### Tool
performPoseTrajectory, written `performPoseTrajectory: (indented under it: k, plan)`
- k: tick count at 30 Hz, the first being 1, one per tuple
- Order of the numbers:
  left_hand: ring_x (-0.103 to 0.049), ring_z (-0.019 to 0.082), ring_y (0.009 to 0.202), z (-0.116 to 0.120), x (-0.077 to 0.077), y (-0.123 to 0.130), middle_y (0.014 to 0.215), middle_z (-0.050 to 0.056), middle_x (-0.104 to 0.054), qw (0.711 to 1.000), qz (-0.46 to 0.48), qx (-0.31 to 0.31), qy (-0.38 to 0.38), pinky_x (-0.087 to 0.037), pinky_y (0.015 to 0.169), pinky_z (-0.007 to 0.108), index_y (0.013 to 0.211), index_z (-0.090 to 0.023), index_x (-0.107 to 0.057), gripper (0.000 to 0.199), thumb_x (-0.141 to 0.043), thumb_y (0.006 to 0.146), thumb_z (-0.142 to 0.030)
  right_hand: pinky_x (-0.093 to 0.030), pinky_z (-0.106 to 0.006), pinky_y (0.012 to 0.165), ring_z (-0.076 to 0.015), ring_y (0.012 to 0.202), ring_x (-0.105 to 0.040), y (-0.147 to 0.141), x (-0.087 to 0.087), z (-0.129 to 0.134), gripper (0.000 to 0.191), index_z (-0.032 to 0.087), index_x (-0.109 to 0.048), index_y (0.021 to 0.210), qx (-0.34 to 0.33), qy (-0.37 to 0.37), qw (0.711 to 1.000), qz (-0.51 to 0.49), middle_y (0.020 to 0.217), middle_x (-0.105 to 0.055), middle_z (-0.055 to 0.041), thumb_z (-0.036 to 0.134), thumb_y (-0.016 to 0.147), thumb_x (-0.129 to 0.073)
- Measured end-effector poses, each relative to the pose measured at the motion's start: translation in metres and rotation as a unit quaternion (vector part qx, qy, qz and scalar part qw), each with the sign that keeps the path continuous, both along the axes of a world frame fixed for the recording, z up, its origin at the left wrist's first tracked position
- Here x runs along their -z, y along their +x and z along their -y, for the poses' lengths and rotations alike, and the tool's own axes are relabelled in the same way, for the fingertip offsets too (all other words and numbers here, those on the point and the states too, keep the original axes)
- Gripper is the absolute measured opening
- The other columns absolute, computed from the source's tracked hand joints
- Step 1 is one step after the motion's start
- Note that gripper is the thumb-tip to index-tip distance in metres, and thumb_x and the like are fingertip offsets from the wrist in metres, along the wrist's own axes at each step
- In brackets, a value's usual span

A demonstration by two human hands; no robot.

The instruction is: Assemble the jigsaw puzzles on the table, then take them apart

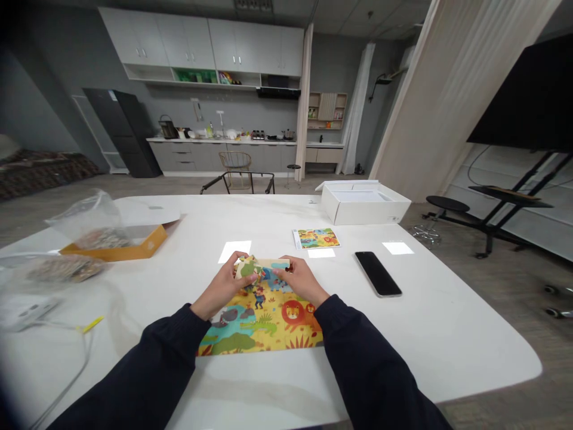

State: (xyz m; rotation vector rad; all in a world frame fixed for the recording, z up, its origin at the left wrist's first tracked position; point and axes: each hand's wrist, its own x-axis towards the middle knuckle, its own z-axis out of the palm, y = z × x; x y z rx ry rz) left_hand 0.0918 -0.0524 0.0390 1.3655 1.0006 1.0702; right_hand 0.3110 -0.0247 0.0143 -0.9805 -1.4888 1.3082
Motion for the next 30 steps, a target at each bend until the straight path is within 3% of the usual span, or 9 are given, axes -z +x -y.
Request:
performPoseTrajectory:
  k: [4, 10, 12, 14, 17, 20, 23, 25, 30]
  plan:
    - [-0.066, 0.017, 0.079, -0.003, 0.006, 0.000, 0.090, 0.000, -0.067, 0.998, -0.028, -0.044, 0.018, -0.053, 0.072, 0.028, 0.118, -0.023, -0.051, 0.057, -0.081, 0.075, -0.043, -0.060, -0.037, 0.072, -0.0223, 0.074, -0.070, -0.010, -0.001, 0.006, 0.047, 0.020, -0.065, 0.086, 0.012, -0.032, 0.998, -0.048, 0.084, -0.073, -0.0038, 0.063, 0.071, -0.078]
    - [-0.064, 0.017, 0.079, 0.002, 0.011, 0.012, 0.092, 0.000, -0.065, 0.990, -0.084, -0.081, 0.080, -0.051, 0.073, 0.028, 0.110, -0.021, -0.056, 0.039, -0.075, 0.079, -0.035, -0.057, -0.034, 0.068, -0.0224, 0.072, -0.068, -0.015, 0.001, 0.014, 0.037, 0.020, -0.066, 0.079, 0.156, 0.089, 0.980, 0.087, 0.076, -0.070, -0.0043, 0.056, 0.086, -0.066]
    - [-0.064, 0.017, 0.079, 0.006, 0.011, 0.017, 0.091, 0.000, -0.065, 0.990, -0.073, -0.094, 0.080, -0.051, 0.074, 0.028, 0.110, -0.022, -0.055, 0.039, -0.075, 0.080, -0.035, -0.057, -0.035, 0.069, -0.0224, 0.073, -0.068, -0.013, 0.002, 0.011, 0.039, 0.019, -0.067, 0.080, 0.184, 0.091, 0.976, 0.071, 0.077, -0.071, -0.0051, 0.057, 0.087, -0.064]
    - [-0.065, 0.017, 0.081, 0.009, 0.012, 0.020, 0.092, 0.000, -0.066, 0.994, -0.046, -0.083, 0.059, -0.052, 0.075, 0.028, 0.111, -0.022, -0.053, 0.042, -0.077, 0.079, -0.038, -0.058, -0.035, 0.072, -0.0224, 0.076, -0.069, -0.012, 0.004, 0.008, 0.042, 0.019, -0.067, 0.085, 0.169, 0.068, 0.983, 0.020, 0.082, -0.073, -0.0059, 0.061, 0.084, -0.067]
    - [-0.065, 0.017, 0.082, 0.012, 0.015, 0.022, 0.092, -0.001, -0.067, 0.998, -0.008, -0.054, 0.024, -0.051, 0.075, 0.027, 0.111, -0.023, -0.052, 0.043, -0.077, 0.081, -0.040, -0.058, -0.035, 0.073, -0.0219, 0.076, -0.069, -0.014, 0.003, 0.008, 0.047, 0.019, -0.068, 0.098, 0.085, 0.034, 0.996, -0.006, 0.082, -0.073, -0.0044, 0.062, 0.081, -0.071]
    - [-0.064, 0.015, 0.078, 0.011, 0.019, 0.022, 0.088, -0.002, -0.066, 0.999, 0.012, -0.047, 0.013, -0.051, 0.073, 0.026, 0.109, -0.024, -0.050, 0.042, -0.077, 0.082, -0.041, -0.057, -0.036, 0.081, -0.0225, 0.089, -0.069, -0.018, 0.000, 0.015, 0.047, 0.020, -0.071, 0.108, 0.029, 0.048, 0.998, 0.030, 0.094, -0.073, -0.0061, 0.062, 0.094, -0.055]
    - [-0.065, 0.016, 0.080, 0.003, 0.017, 0.015, 0.090, -0.001, -0.067, 0.994, 0.018, -0.099, 0.031, -0.052, 0.075, 0.028, 0.110, -0.023, -0.051, 0.044, -0.079, 0.080, -0.041, -0.054, -0.038, 0.096, -0.0232, 0.116, -0.062, -0.016, -0.006, 0.021, 0.050, 0.024, -0.062, 0.134, 0.063, 0.101, 0.988, 0.099, 0.129, -0.064, -0.0095, 0.058, 0.102, -0.042]
    - [-0.067, 0.018, 0.085, -0.005, 0.014, 0.004, 0.096, 0.003, -0.069, 0.987, 0.032, -0.152, 0.042, -0.054, 0.077, 0.030, 0.112, -0.021, -0.054, 0.047, -0.080, 0.078, -0.042, -0.052, -0.040, 0.101, -0.0233, 0.124, -0.057, -0.012, -0.009, 0.019, 0.052, 0.027, -0.050, 0.147, 0.075, 0.134, 0.975, 0.161, 0.140, -0.056, -0.0104, 0.054, 0.102, -0.045]
    - [-0.069, 0.020, 0.086, -0.026, 0.013, -0.034, 0.100, 0.007, -0.071, 0.969, 0.109, -0.222, -0.003, -0.057, 0.070, 0.031, 0.113, -0.019, -0.058, 0.053, -0.084, 0.074, -0.045, -0.039, -0.044, 0.116, -0.0261, 0.134, -0.051, -0.021, -0.002, -0.015, 0.045, 0.022, -0.057, 0.141, -0.035, 0.223, 0.920, 0.321, 0.142, -0.058, -0.0127, 0.034, 0.099, -0.054]
